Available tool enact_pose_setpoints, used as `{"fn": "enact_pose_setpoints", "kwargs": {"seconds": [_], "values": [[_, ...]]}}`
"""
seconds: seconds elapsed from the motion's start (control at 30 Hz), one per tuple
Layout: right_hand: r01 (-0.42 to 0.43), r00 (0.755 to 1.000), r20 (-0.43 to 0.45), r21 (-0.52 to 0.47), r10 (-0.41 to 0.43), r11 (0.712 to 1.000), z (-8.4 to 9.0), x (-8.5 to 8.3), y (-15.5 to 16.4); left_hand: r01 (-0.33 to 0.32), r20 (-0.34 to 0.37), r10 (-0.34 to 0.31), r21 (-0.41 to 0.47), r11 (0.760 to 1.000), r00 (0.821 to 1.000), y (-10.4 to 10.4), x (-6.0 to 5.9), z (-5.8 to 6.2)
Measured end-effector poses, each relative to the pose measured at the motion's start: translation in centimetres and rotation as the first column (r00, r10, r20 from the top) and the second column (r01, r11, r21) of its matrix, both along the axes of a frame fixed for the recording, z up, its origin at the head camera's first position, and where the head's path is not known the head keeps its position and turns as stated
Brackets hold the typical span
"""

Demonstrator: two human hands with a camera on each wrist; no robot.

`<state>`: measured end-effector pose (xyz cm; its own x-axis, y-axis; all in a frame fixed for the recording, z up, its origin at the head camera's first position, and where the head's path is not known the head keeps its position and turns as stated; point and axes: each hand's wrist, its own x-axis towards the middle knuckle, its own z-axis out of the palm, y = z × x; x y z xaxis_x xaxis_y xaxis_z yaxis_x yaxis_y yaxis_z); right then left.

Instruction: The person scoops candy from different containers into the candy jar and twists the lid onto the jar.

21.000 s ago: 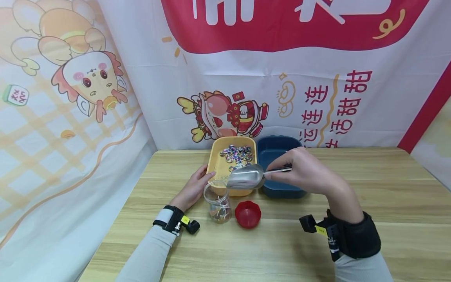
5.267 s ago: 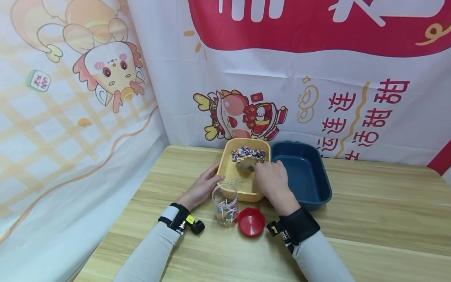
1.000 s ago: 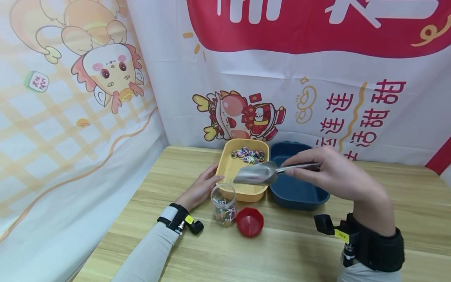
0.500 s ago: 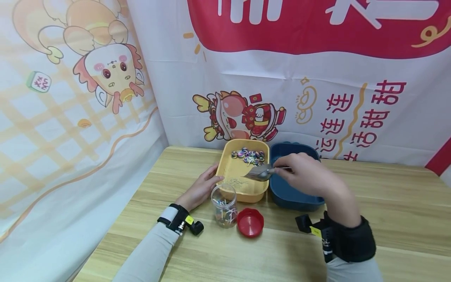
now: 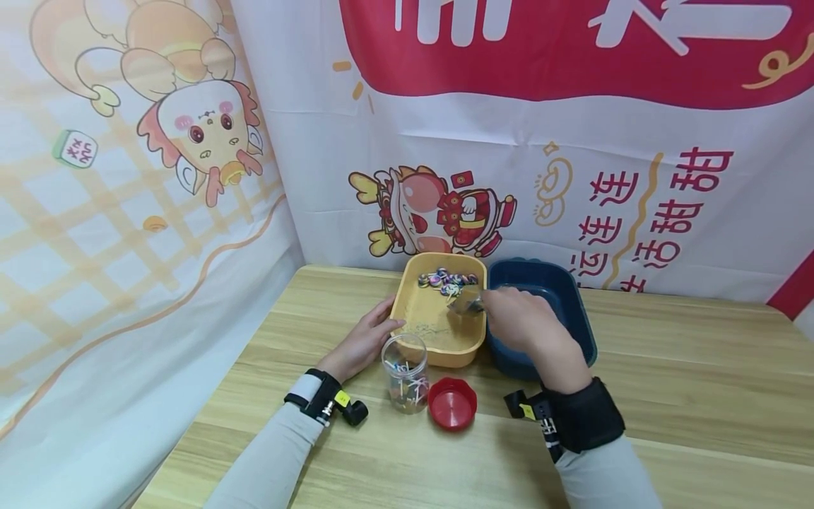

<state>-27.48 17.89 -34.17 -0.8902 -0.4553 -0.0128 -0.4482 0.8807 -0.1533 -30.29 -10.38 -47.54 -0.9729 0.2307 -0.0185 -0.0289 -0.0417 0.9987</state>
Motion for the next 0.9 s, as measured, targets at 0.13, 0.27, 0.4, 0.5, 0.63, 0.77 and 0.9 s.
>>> {"fn": "enact_pose_setpoints", "kwargs": {"seconds": [0.13,0.27,0.4,0.5,0.63,0.77,0.9], "values": [[0.010,1.000,-0.012,0.046,-0.009,0.999,-0.8,-0.1,-1.1,0.001,-0.003,-0.001,0.000,1.000,1.000,0.0,0.1,0.0],[0.033,0.999,0.004,0.041,-0.034,0.999,-1.5,-0.2,-1.9,0.007,-0.021,-0.007,0.004,1.000,1.000,0.0,0.1,-0.1],[0.060,0.998,0.026,0.033,-0.060,0.998,-2.1,-0.5,-2.4,0.019,-0.032,-0.019,0.013,1.000,0.999,-0.1,0.1,-0.2],[0.062,0.998,0.024,0.033,-0.062,0.998,-2.4,-0.7,-2.4,0.026,-0.030,-0.025,0.015,1.000,0.999,-0.1,0.0,-0.2],[0.054,0.999,-0.004,0.024,-0.054,0.998,-2.7,-1.2,-2.2,0.020,-0.029,-0.019,0.015,1.000,0.999,0.0,0.0,-0.2],[0.050,0.998,-0.035,0.012,-0.050,0.999,-3.1,-1.5,-2.1,0.016,-0.033,-0.016,0.020,1.000,0.999,0.0,0.0,-0.1],[0.048,0.997,-0.054,0.004,-0.047,0.999,-3.4,-1.8,-2.0,0.023,-0.043,-0.022,0.028,0.999,0.999,0.0,0.0,-0.2]]}}
